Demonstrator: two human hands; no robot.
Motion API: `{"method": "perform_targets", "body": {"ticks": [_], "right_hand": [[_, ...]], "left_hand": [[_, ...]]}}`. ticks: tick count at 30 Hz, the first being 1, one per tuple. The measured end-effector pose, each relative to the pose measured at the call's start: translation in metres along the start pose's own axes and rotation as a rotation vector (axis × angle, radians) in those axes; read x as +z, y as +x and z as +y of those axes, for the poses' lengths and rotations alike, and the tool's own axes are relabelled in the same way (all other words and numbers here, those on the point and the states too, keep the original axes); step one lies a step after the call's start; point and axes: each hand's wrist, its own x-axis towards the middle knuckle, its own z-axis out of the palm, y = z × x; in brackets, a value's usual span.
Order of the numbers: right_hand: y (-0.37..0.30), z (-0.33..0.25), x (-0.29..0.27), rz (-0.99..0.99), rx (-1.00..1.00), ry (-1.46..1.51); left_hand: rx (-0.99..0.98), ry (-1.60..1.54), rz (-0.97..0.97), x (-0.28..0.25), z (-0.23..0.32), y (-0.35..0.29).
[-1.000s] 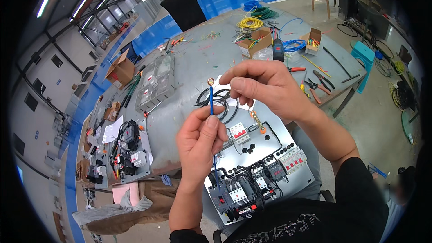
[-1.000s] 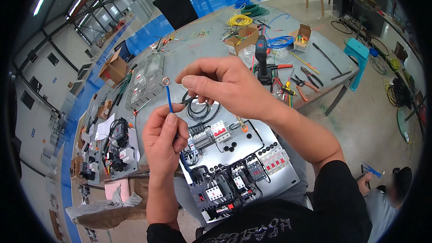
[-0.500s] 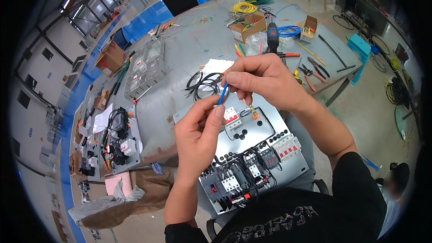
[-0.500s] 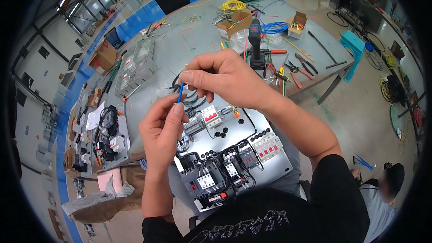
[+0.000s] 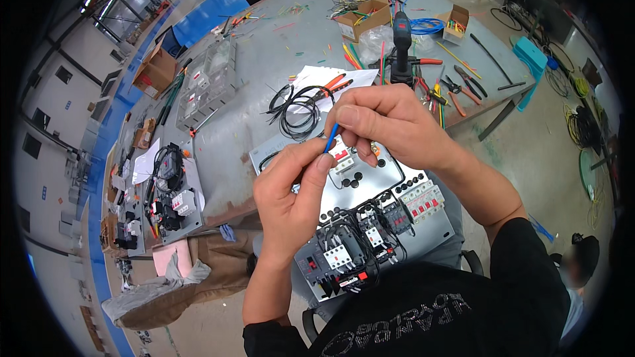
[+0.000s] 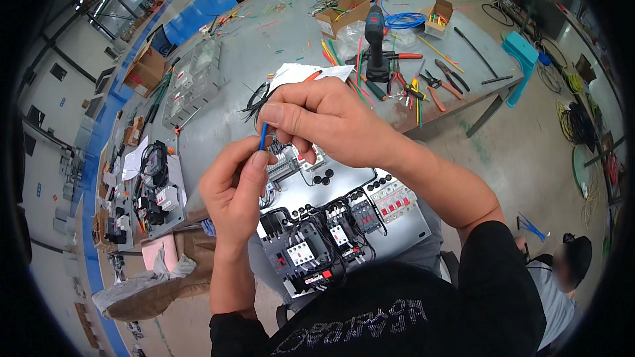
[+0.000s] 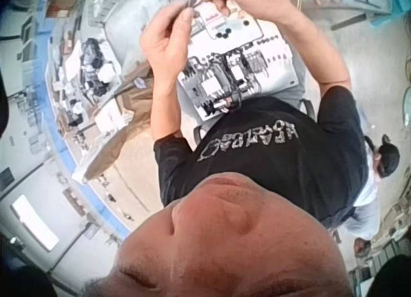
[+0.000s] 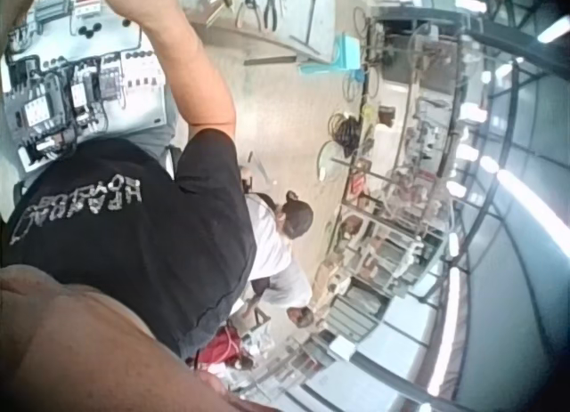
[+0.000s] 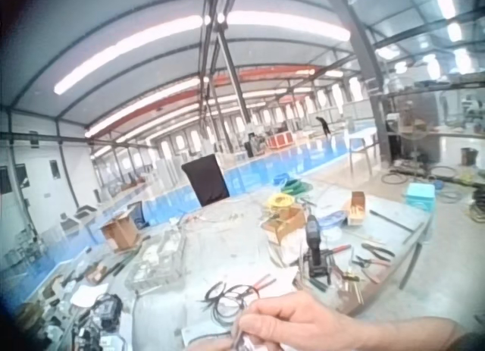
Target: The person sits at a workbench and wires an electrical panel. They strip wire ends, insert them into terminal blocks, and tighten the connections using a cordless drill. They handle multiple colored wires and use pliers and a drill throughout the process.
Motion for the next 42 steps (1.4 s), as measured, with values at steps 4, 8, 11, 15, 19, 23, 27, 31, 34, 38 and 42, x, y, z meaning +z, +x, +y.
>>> {"method": "perform_targets", "body": {"ticks": [4, 8, 11, 15, 19, 23, 27, 31, 34, 38, 42], "right_hand": [[-0.005, -0.001, 0.001, -0.006, -0.025, 0.012], [-0.006, -0.002, 0.0, 0.042, -0.052, -0.043], [-0.01, -0.005, 0.001, 0.038, -0.101, -0.114], [-0.013, 0.003, 0.0, 0.042, -0.143, -0.111], [-0.017, 0.003, 0.0, 0.045, -0.125, -0.09], [-0.02, 0.001, 0.002, 0.062, -0.095, -0.103], [-0.024, 0.0, 0.001, 0.039, -0.079, -0.078], [-0.027, -0.004, 0.002, 0.047, -0.07, -0.096], [-0.031, -0.006, 0.003, 0.051, -0.063, -0.107], [-0.034, -0.006, 0.003, 0.034, -0.062, -0.075], [-0.035, -0.007, 0.004, 0.028, -0.071, -0.094]], "left_hand": [[0.019, 0.027, 0.004, 0.002, 0.002, -0.002], [-0.017, 0.004, -0.017, 0.002, 0.0, 0.001], [0.005, -0.064, -0.021, 0.004, -0.001, 0.0], [0.073, -0.073, -0.015, 0.007, -0.006, -0.002], [0.158, -0.009, -0.027, 0.012, -0.01, -0.003], [0.278, 0.08, -0.1, 0.008, -0.014, -0.002], [0.353, 0.099, -0.119, 0.01, -0.012, -0.002], [0.383, 0.123, -0.106, 0.014, -0.01, -0.004], [0.408, 0.164, -0.101, 0.014, -0.008, -0.005], [0.447, 0.204, -0.101, 0.014, -0.007, -0.008], [0.494, 0.221, -0.099, 0.013, -0.005, -0.008]]}}
